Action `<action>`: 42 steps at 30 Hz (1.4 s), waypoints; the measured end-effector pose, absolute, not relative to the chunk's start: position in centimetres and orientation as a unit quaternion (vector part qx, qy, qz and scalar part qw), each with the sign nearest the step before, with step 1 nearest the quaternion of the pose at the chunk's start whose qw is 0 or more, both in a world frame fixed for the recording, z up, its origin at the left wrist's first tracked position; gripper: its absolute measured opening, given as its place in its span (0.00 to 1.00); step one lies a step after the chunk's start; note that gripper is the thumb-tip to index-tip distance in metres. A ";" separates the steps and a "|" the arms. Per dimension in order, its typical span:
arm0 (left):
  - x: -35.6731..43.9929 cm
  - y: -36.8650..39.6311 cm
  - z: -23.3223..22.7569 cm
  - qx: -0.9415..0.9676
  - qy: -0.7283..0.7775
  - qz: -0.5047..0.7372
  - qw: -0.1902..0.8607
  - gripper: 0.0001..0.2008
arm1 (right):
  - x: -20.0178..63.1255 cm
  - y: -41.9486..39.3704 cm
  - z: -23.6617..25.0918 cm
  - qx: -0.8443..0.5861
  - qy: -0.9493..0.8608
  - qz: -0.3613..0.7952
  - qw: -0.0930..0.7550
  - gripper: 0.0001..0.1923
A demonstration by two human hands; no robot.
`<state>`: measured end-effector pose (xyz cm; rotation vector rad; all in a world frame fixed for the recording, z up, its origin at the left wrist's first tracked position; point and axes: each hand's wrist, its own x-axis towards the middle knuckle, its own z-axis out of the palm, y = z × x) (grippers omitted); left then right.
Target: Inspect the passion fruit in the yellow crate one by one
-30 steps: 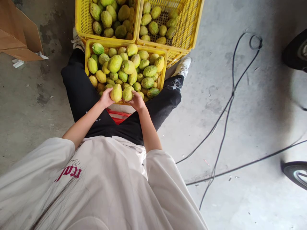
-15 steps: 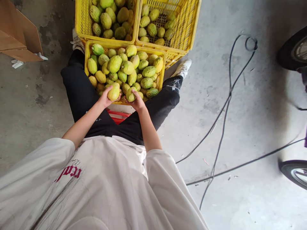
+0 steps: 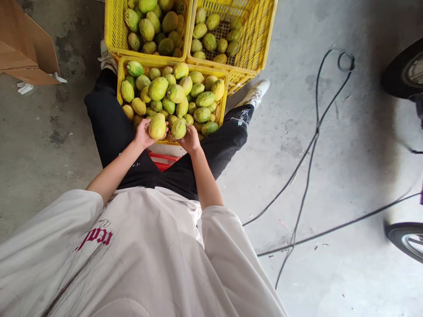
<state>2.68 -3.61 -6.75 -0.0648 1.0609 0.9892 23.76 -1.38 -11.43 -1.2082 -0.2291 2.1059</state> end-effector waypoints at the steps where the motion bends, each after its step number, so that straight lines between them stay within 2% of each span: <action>1: 2.7 -3.7 -6.5 -0.029 0.486 0.451 0.748 0.27 | 23.7 -1.5 -11.4 -0.468 -0.088 0.811 0.341 0.14; 8: 2.9 -4.0 -6.0 -0.048 0.476 0.450 0.754 0.26 | 23.6 -1.3 -11.3 -0.508 -0.046 0.796 0.326 0.05; 10: 2.9 -4.1 -6.1 -0.045 0.475 0.455 0.752 0.25 | 23.6 -1.3 -11.1 -0.512 -0.032 0.791 0.333 0.06; 17: 2.8 -4.4 -6.6 -0.019 0.461 0.469 0.753 0.19 | 23.0 -1.6 -10.3 -0.503 -0.081 0.786 0.350 0.00; 21: 2.8 -4.3 -7.3 -0.009 0.479 0.458 0.749 0.19 | 22.7 -1.7 -10.0 -0.517 -0.061 0.786 0.334 0.08; 29: 2.7 -4.3 -8.1 -0.010 0.480 0.442 0.758 0.23 | 23.1 -1.6 -10.4 -0.538 -0.045 0.766 0.349 0.08; 35: 3.1 -4.3 -7.4 -0.039 0.505 0.442 0.740 0.21 | 23.3 -1.5 -10.2 -0.513 -0.045 0.785 0.345 0.12; 39: 3.0 -3.9 -6.7 -0.052 0.500 0.443 0.742 0.24 | 23.6 -1.5 -10.4 -0.483 -0.081 0.805 0.335 0.16; 42: 2.9 -3.7 -6.0 -0.045 0.490 0.437 0.753 0.26 | 23.9 -1.7 -10.7 -0.491 -0.081 0.801 0.332 0.15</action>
